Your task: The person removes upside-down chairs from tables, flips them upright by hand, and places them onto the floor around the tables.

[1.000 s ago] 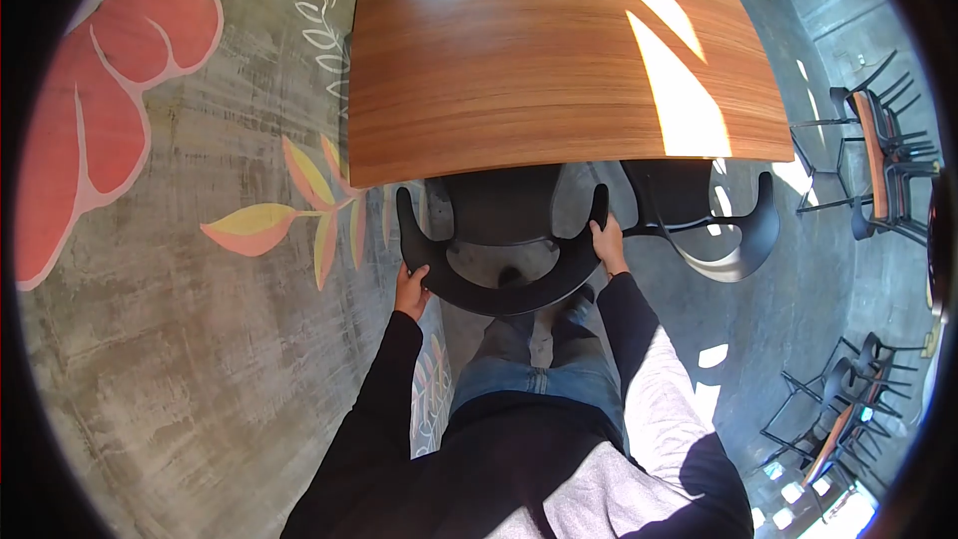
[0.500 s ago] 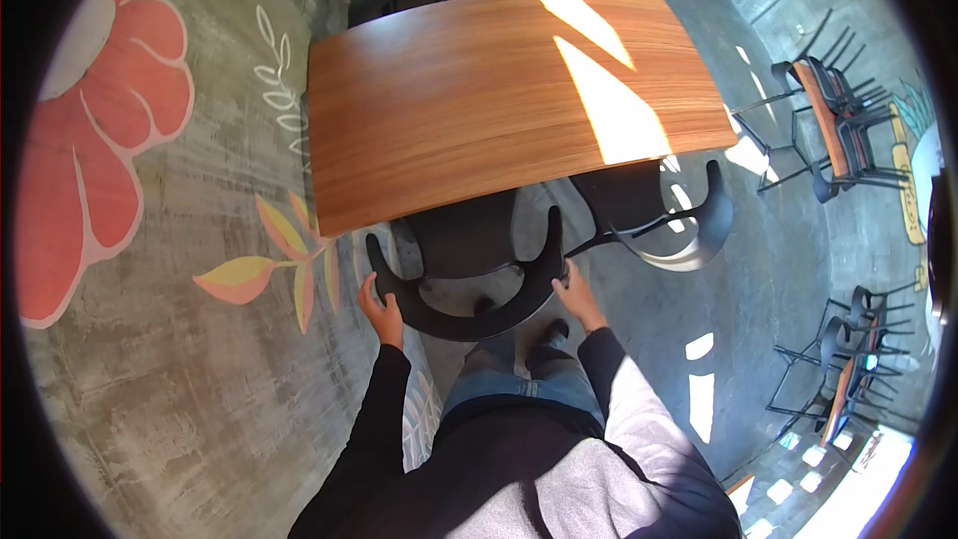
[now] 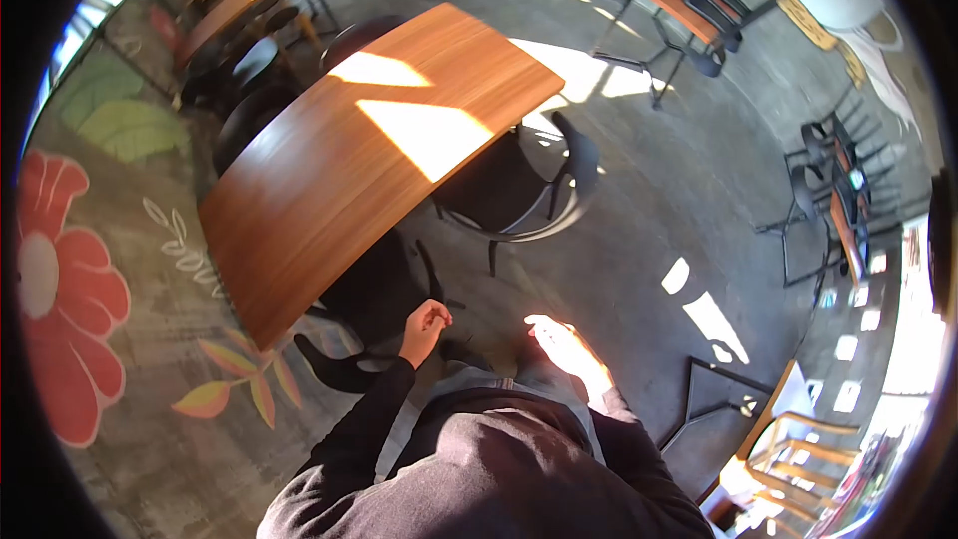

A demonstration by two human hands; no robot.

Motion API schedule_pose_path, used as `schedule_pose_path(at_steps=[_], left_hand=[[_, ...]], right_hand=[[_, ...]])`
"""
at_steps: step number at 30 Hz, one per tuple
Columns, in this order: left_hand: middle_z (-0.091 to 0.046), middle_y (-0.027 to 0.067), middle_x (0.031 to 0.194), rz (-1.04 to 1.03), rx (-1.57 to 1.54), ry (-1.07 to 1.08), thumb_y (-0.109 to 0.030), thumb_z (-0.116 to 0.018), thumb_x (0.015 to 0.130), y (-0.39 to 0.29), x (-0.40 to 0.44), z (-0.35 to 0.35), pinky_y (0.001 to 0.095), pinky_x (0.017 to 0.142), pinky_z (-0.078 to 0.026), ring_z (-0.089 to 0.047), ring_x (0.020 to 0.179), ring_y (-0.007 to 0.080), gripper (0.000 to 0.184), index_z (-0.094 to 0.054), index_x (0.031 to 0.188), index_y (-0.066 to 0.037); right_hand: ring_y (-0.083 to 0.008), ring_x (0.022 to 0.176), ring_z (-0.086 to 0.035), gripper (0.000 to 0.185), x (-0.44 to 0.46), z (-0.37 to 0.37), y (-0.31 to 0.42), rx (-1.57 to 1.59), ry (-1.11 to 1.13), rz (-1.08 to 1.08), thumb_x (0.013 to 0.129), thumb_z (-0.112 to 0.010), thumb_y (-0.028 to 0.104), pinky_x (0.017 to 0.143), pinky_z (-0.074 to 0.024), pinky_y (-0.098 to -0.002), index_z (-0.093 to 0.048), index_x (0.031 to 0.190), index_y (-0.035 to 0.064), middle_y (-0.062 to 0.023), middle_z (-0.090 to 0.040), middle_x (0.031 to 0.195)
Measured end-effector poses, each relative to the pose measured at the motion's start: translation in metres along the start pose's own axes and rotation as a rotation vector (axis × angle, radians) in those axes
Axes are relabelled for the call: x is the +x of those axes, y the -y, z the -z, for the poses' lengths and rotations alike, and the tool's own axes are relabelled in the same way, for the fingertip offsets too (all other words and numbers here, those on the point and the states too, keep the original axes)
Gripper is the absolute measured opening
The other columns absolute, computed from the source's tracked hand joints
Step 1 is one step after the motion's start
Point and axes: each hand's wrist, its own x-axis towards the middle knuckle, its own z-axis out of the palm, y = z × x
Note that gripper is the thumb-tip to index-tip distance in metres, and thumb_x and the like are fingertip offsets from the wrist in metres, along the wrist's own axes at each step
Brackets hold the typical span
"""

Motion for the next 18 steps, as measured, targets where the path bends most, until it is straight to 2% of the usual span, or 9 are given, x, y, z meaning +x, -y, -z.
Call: schedule_pose_path(at_steps=[1, 4, 6, 10, 14, 15, 18], left_hand=[[-0.061, 0.0029, 0.089, -0.010, -0.008, 0.070, 0.006, -0.049, 0.094, -0.010, 0.009, -0.021, 0.0242, 0.077, -0.049, -0.060, 0.085, 0.0101, 0.012, -0.055, 0.091, -0.004], [-0.060, 0.0046, 0.091, -0.118, 0.012, 0.273, 0.003, -0.055, 0.094, -0.042, 0.030, -0.086, 0.0270, 0.082, -0.048, -0.059, 0.087, 0.0124, 0.010, -0.053, 0.090, -0.005], [-0.059, 0.0058, 0.095, -0.132, -0.088, 0.315, 0.002, -0.058, 0.094, -0.063, 0.038, -0.136, 0.0288, 0.084, -0.048, -0.058, 0.089, 0.0140, 0.011, -0.051, 0.092, -0.007], [-0.060, 0.0080, 0.099, -0.069, -0.190, 0.416, -0.001, -0.060, 0.094, -0.055, 0.059, -0.215, 0.0306, 0.086, -0.049, -0.059, 0.091, 0.0154, 0.012, -0.050, 0.095, -0.008], [-0.060, 0.0106, 0.103, -0.120, -0.069, 0.488, 0.000, -0.053, 0.093, -0.058, 0.073, -0.296, 0.0285, 0.080, -0.049, -0.060, 0.091, 0.0169, 0.009, -0.049, 0.092, -0.008], [-0.059, 0.0090, 0.102, -0.101, -0.076, 0.528, 0.006, -0.048, 0.089, -0.064, 0.076, -0.314, 0.0287, 0.082, -0.048, -0.058, 0.091, 0.0150, 0.014, -0.048, 0.090, -0.008], [-0.059, 0.0085, 0.103, -0.046, -0.088, 0.621, 0.009, -0.047, 0.086, -0.073, 0.084, -0.359, 0.0282, 0.082, -0.047, -0.058, 0.092, 0.0149, 0.017, -0.048, 0.089, -0.008]], right_hand=[[-0.0217, 0.092, -0.070, 0.028, -0.013, 0.013, -0.010, 0.221, -0.011, 0.050, 0.098, -0.056, 0.009, 0.083, -0.0543, -0.0334, -0.061, 0.124, 0.0035, -0.0134, -0.073, 0.102], [-0.0206, 0.091, -0.070, 0.025, -0.052, 0.053, -0.011, 0.050, -0.174, 0.099, 0.098, -0.055, 0.009, 0.082, -0.0545, -0.0331, -0.062, 0.122, 0.0027, -0.0129, -0.073, 0.100], [-0.0218, 0.090, -0.070, 0.025, -0.072, 0.084, -0.006, 0.076, -0.193, 0.045, 0.097, -0.055, 0.008, 0.081, -0.0546, -0.0336, -0.063, 0.120, 0.0029, -0.0130, -0.073, 0.101], [-0.0247, 0.090, -0.071, 0.023, -0.091, 0.130, -0.027, 0.009, -0.231, 0.045, 0.097, -0.055, 0.008, 0.080, -0.0547, -0.0341, -0.064, 0.118, 0.0036, -0.0132, -0.073, 0.102], [-0.0255, 0.092, -0.072, 0.021, -0.105, 0.170, -0.033, 0.029, -0.348, 0.047, 0.097, -0.055, 0.008, 0.080, -0.0552, -0.0335, -0.066, 0.115, 0.0036, -0.0140, -0.072, 0.104], [-0.0237, 0.091, -0.072, 0.021, -0.108, 0.179, -0.037, 0.018, -0.396, 0.080, 0.097, -0.056, 0.008, 0.079, -0.0553, -0.0321, -0.065, 0.116, 0.0032, -0.0136, -0.072, 0.102], [-0.0203, 0.090, -0.072, 0.021, -0.122, 0.203, -0.045, 0.176, -0.484, 0.082, 0.099, -0.055, 0.007, 0.079, -0.0553, -0.0311, -0.065, 0.116, 0.0022, -0.0121, -0.072, 0.099]])
